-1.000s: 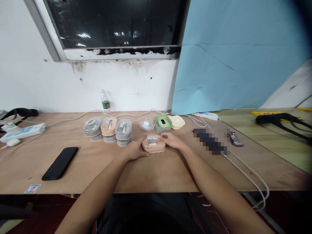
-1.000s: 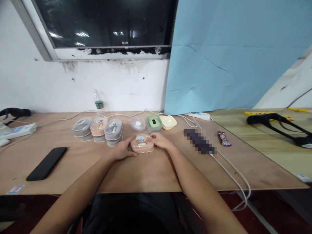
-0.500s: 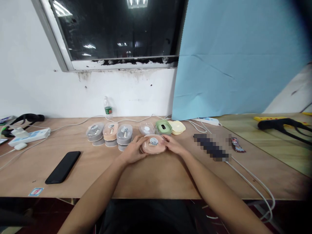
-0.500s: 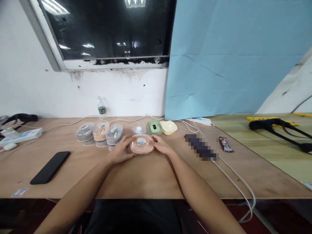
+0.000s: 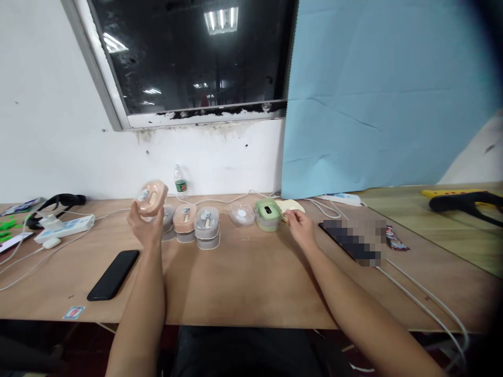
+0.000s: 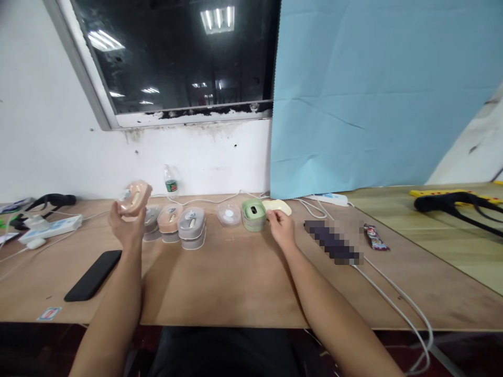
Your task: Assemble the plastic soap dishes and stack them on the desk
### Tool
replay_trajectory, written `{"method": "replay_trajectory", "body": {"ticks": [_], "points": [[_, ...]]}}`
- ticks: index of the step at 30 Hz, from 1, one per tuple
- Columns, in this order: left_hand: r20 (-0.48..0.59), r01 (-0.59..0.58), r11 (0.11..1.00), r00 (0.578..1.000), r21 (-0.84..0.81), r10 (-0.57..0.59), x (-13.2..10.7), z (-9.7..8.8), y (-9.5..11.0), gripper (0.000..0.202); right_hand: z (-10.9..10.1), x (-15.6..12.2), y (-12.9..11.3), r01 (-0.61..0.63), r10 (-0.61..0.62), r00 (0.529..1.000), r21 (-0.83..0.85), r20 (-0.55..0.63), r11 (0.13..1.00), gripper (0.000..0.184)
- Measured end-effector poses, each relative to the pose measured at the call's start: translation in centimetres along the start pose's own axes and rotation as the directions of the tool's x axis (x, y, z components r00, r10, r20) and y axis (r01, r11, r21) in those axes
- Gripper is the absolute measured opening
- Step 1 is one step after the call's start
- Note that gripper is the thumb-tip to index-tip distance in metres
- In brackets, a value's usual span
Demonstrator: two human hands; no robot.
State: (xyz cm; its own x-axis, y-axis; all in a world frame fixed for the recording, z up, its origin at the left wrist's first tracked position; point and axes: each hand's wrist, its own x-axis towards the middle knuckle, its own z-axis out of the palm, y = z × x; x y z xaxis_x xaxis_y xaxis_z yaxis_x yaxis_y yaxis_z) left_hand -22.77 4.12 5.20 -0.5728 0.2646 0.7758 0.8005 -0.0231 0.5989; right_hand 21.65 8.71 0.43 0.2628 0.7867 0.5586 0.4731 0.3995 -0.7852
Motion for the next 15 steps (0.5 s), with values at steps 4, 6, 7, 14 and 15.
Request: {"method": "replay_trajectory", "body": {"ticks": [4, 6, 7, 14, 15], "points": [[0.211, 0.131, 0.962, 0.96, 0.241, -0.184, -1.2, 0.6, -1.4, 0.08, -0.6, 0.9, 1.7, -0.055, 0.046, 0.994, -0.095, -0.099, 0.994, 0.047], [0.244, 0.127, 0.954, 0.95, 0.273, -0.196, -1.6, 0.7, -1.2, 0.083, -0.7, 1.2, 2.6, -0.076, 0.063, 0.991, -0.113, -0.118, 0.991, 0.048], [0.248, 0.124, 0.953, 0.949, 0.275, -0.195, -1.7, 0.7, -1.0, 0.084, -0.7, 1.4, 3.1, -0.079, 0.063, 0.99, -0.124, -0.128, 0.989, 0.047], [0.183, 0.147, 0.96, 0.964, 0.24, -0.194, -1.7, 0.6, -0.8, 0.098, -1.1, 2.4, 6.1, -0.141, 0.102, 0.987, -0.358, -0.124, 0.923, 0.042], [0.147, 0.141, 0.965, 0.973, 0.221, -0.175, -1.7, 0.6, -0.7, 0.095, -1.0, 2.5, 6.4, -0.152, 0.13, 0.988, -0.398, -0.082, 0.905, 0.041]]}}
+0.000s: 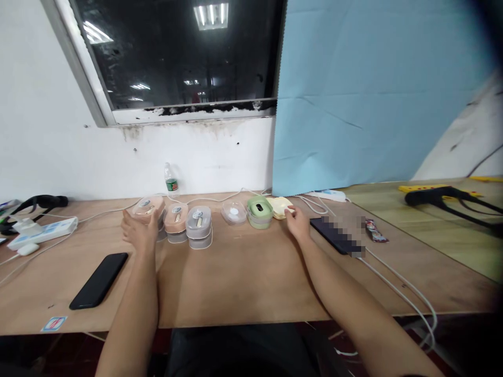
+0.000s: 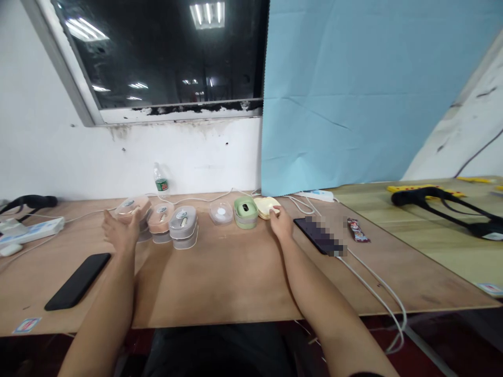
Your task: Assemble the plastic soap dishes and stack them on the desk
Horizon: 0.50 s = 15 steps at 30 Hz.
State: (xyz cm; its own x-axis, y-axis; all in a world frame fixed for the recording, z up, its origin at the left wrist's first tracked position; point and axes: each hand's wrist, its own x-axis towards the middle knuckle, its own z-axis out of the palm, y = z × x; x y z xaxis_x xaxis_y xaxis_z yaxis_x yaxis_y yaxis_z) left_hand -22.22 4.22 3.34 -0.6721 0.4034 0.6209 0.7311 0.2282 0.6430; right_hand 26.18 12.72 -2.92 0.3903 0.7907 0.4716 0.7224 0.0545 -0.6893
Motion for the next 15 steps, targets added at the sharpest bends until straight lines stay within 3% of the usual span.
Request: {"method": "replay_trajectory", "body": {"ticks": [3, 5, 7, 9, 10, 11, 13, 14, 15], "points": [[-0.16, -0.124, 0.988, 0.981, -0.093, 0.108, -0.3, -0.3, 1.1, 0.079, 0.6, 0.1, 0.2, 0.02, -0.004, 0.986, -0.092, 0.166, 0.996, 0.038], [-0.249, -0.269, 0.95, 0.942, -0.159, 0.225, -1.2, -0.7, 2.7, 0.07, 1.0, 0.0, 0.2, 0.06, -0.032, 0.974, -0.118, 0.224, 0.991, 0.036], [-0.29, -0.45, 0.861, 0.879, -0.237, 0.379, -3.1, -1.1, 4.9, 0.062, 1.2, -0.1, 0.2, 0.079, -0.048, 0.97, -0.127, 0.237, 0.989, 0.03], [-0.219, -0.619, 0.716, 0.785, -0.323, 0.58, -6.1, -1.2, 7.2, 0.053, 1.3, -0.1, 0.3, 0.082, -0.053, 0.97, -0.116, 0.236, 0.99, 0.024], [-0.157, -0.686, 0.625, 0.71, -0.372, 0.686, -8.0, -1.2, 8.3, 0.047, 1.2, -0.2, 0.3, 0.084, -0.059, 0.972, -0.103, 0.228, 0.991, 0.022], [-0.059, -0.741, 0.519, 0.595, -0.427, 0.801, -9.9, -1.2, 9.3, 0.04, 1.1, -0.2, 0.3, 0.091, -0.071, 0.975, -0.085, 0.211, 0.992, 0.021], [0.162, -0.768, 0.329, 0.289, -0.55, 0.944, -13.5, -0.8, 10.7, 0.033, 0.8, -0.2, 0.2, 0.104, -0.098, 0.985, -0.034, 0.14, 0.994, 0.022], [0.214, -0.746, 0.242, 0.135, -0.621, 0.967, -15.0, -0.5, 11.1, 0.032, 0.6, -0.2, -0.1, 0.105, -0.104, 0.991, 0.002, 0.089, 0.995, 0.024], [0.246, -0.706, 0.188, 0.021, -0.683, 0.969, -16.2, -0.3, 11.4, 0.032, 0.2, -0.2, -0.4, 0.102, -0.103, 0.994, 0.046, 0.03, 0.994, 0.026]]}}
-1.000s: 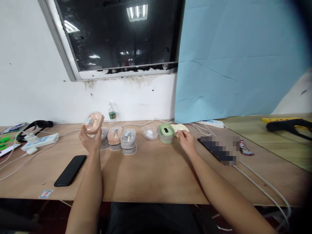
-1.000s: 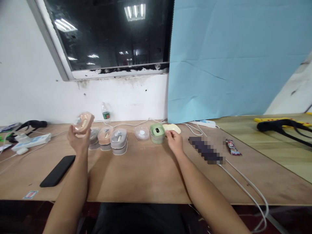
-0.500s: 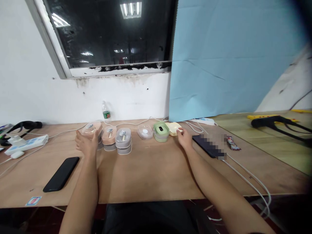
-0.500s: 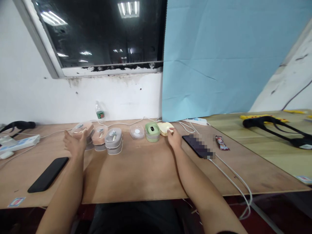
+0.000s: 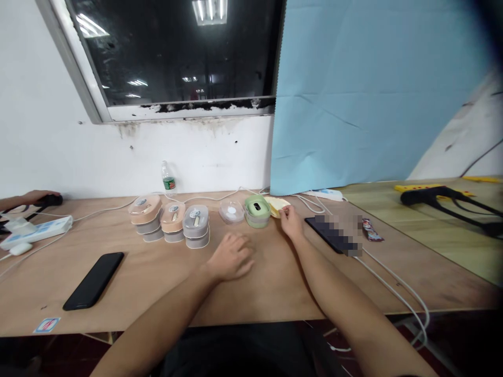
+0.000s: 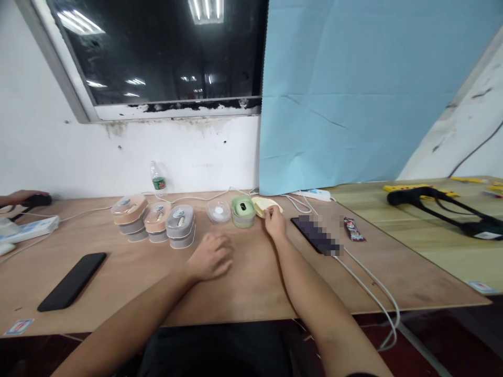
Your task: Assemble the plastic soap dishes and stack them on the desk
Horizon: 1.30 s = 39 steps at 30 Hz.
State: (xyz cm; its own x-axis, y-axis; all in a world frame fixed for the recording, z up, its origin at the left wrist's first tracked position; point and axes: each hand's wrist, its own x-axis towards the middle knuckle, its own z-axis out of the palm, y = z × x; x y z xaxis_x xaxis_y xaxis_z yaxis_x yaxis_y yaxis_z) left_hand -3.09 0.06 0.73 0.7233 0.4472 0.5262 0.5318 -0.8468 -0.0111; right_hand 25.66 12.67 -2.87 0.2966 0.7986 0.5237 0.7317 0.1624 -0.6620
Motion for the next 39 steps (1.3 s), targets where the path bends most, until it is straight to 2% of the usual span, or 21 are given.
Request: {"method": "replay_trajectory", "body": {"ticks": [1, 3, 5, 7, 10, 12, 13, 14, 15, 16, 17, 18, 20, 21, 23, 25, 27, 31, 34, 39], "points": [[0.076, -0.029, 0.998, 0.997, -0.057, 0.034, 0.1, 0.7, 0.4, 0.031, -0.3, -0.1, -0.5, -0.002, 0.005, 0.998, 0.047, -0.059, 0.999, 0.029], [0.129, 0.018, 0.994, 0.992, -0.11, -0.004, 0.1, 1.5, 0.5, 0.034, -1.1, -0.5, -1.9, 0.002, 0.023, 0.987, 0.154, -0.157, 0.988, 0.034], [0.083, 0.113, 0.987, 0.991, -0.111, -0.104, -0.3, 1.3, 0.1, 0.043, -1.7, -1.3, -3.8, 0.033, 0.024, 0.981, 0.284, -0.193, 0.958, 0.037], [-0.02, 0.191, 0.977, 0.981, -0.094, -0.194, -0.6, 0.8, -0.3, 0.055, -2.0, -2.6, -6.2, 0.085, -0.003, 0.986, 0.48, -0.168, 0.873, 0.037], [-0.182, 0.259, 0.965, 0.947, -0.046, -0.263, -1.1, 0.2, -0.7, 0.071, -1.9, -5.0, -9.6, 0.033, -0.052, 0.999, 0.702, 0.006, 0.711, 0.035], [-0.257, 0.298, 0.954, 0.921, -0.022, -0.293, -1.2, 0.1, -0.9, 0.082, -1.5, -6.3, -11.2, -0.115, -0.069, 0.975, 0.751, 0.209, 0.65, 0.034], [-0.267, 0.313, 0.949, 0.913, -0.023, -0.308, -1.2, 0.1, -1.0, 0.087, -1.2, -6.7, -11.7, -0.204, -0.091, 0.936, 0.734, 0.341, 0.648, 0.034], [-0.247, 0.32, 0.947, 0.915, -0.034, -0.318, -1.3, 0.1, -1.1, 0.089, -1.0, -7.0, -11.9, -0.281, -0.115, 0.876, 0.69, 0.468, 0.667, 0.035], [-0.198, 0.318, 0.947, 0.926, -0.052, -0.322, -1.3, 0.2, -1.2, 0.087, -0.8, -7.1, -11.9, -0.325, -0.133, 0.811, 0.629, 0.569, 0.707, 0.036], [-0.126, 0.312, 0.947, 0.939, -0.074, -0.32, -1.3, 0.3, -1.3, 0.083, -0.7, -7.0, -11.7, -0.317, -0.145, 0.767, 0.566, 0.625, 0.761, 0.037], [-0.042, 0.305, 0.947, 0.95, -0.097, -0.31, -1.3, 0.4, -1.3, 0.078, -0.6, -6.8, -11.3, -0.254, -0.151, 0.765, 0.509, 0.626, 0.822, 0.039], [0.044, 0.299, 0.947, 0.954, -0.119, -0.295, -1.4, 0.5, -1.3, 0.073, -0.6, -6.5, -10.8, -0.152, -0.158, 0.802, 0.452, 0.577, 0.879, 0.041], [0.182, 0.291, 0.946, 0.947, -0.145, -0.263, -1.6, 0.6, -1.4, 0.065, -0.8, -5.5, -9.6, 0.057, -0.178, 0.911, 0.313, 0.372, 0.948, 0.04], [0.233, 0.286, 0.946, 0.941, -0.152, -0.247, -1.7, 0.7, -1.3, 0.063, -0.9, -5.0, -9.0, 0.119, -0.184, 0.947, 0.243, 0.264, 0.963, 0.036], [0.3, 0.283, 0.945, 0.927, -0.164, -0.225, -1.9, 0.8, -1.4, 0.066, -1.2, -4.1, -7.8, 0.141, -0.163, 0.976, 0.153, 0.142, 0.978, 0.029], [0.324, 0.3, 0.939, 0.916, -0.168, -0.235, -2.0, 0.8, -1.4, 0.079, -1.2, -3.4, -6.8, 0.142, -0.157, 0.977, 0.108, 0.145, 0.984, 0.035], [0.325, 0.325, 0.932, 0.909, -0.162, -0.261, -2.0, 0.6, -1.5, 0.09, -0.8, -3.0, -6.0, 0.169, -0.179, 0.962, 0.066, 0.208, 0.983, 0.043], [0.303, 0.337, 0.928, 0.911, -0.16, -0.279, -1.9, 0.3, -1.6, 0.089, 0.0, -3.0, -5.4, 0.193, -0.198, 0.944, 0.045, 0.264, 0.98, 0.028], [0.294, 0.344, 0.92, 0.914, -0.187, -0.281, -2.0, 0.5, -1.8, 0.091, 0.2, -3.1, -5.6, 0.159, -0.172, 0.963, 0.08, 0.208, 0.984, 0.025], [0.263, 0.357, 0.901, 0.919, -0.247, -0.292, -2.6, 1.6, -2.3, 0.091, -0.3, -3.4, -6.7, 0.111, -0.13, 0.989, 0.23, 0.07, 0.967, 0.039]]}}
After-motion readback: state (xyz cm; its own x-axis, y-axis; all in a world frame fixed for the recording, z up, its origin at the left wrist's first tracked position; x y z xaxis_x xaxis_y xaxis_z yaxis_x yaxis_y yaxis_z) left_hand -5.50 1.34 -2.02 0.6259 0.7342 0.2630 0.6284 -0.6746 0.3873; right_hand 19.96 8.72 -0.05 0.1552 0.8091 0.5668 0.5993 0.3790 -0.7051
